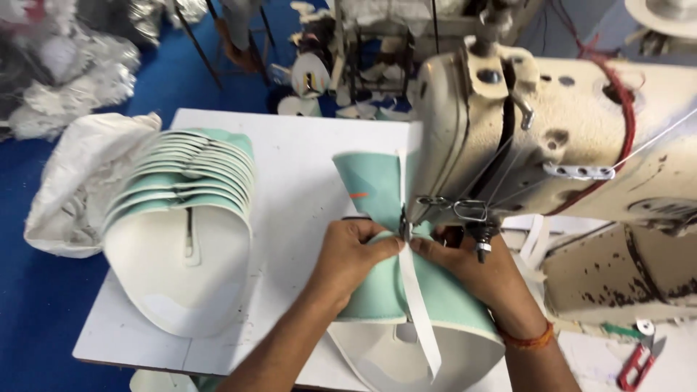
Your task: The person uses a sewing machine to stitch a white strap onto light green slipper uppers. They repeatedly pick up a slipper from a stack, position it under the needle, sew the strap, and then cut the thread with scissors before moving to the next item.
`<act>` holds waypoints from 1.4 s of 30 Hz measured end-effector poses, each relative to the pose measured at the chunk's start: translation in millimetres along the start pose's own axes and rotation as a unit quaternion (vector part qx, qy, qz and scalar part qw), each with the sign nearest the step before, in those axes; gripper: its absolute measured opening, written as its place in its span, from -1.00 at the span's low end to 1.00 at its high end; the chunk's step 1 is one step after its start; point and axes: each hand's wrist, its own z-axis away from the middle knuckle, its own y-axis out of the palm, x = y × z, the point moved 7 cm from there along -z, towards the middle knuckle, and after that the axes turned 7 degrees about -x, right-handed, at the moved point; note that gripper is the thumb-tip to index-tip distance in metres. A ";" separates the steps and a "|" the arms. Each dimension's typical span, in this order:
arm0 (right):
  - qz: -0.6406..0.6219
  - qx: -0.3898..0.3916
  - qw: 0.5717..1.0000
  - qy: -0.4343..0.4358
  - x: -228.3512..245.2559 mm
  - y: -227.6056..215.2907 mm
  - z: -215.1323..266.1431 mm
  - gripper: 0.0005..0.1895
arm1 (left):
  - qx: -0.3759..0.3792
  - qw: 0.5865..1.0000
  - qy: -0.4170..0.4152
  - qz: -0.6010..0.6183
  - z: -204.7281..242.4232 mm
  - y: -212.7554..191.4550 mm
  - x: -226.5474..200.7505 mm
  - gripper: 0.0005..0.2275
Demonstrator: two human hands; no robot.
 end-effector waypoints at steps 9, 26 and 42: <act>-0.046 -0.009 0.998 0.051 9.7 -2.1 5.7 -0.67 | 0.037 0.996 0.004 -0.079 10.3 2.4 -11.9 -0.80; -0.075 0.025 0.997 0.028 -4.6 2.3 8.1 -0.59 | 0.026 0.999 0.015 -0.040 8.1 3.8 -8.2 -0.79; -0.082 -0.430 0.895 0.079 -73.9 -176.9 83.7 -0.45 | 0.071 0.997 0.005 -0.035 -3.6 2.1 -15.1 -0.75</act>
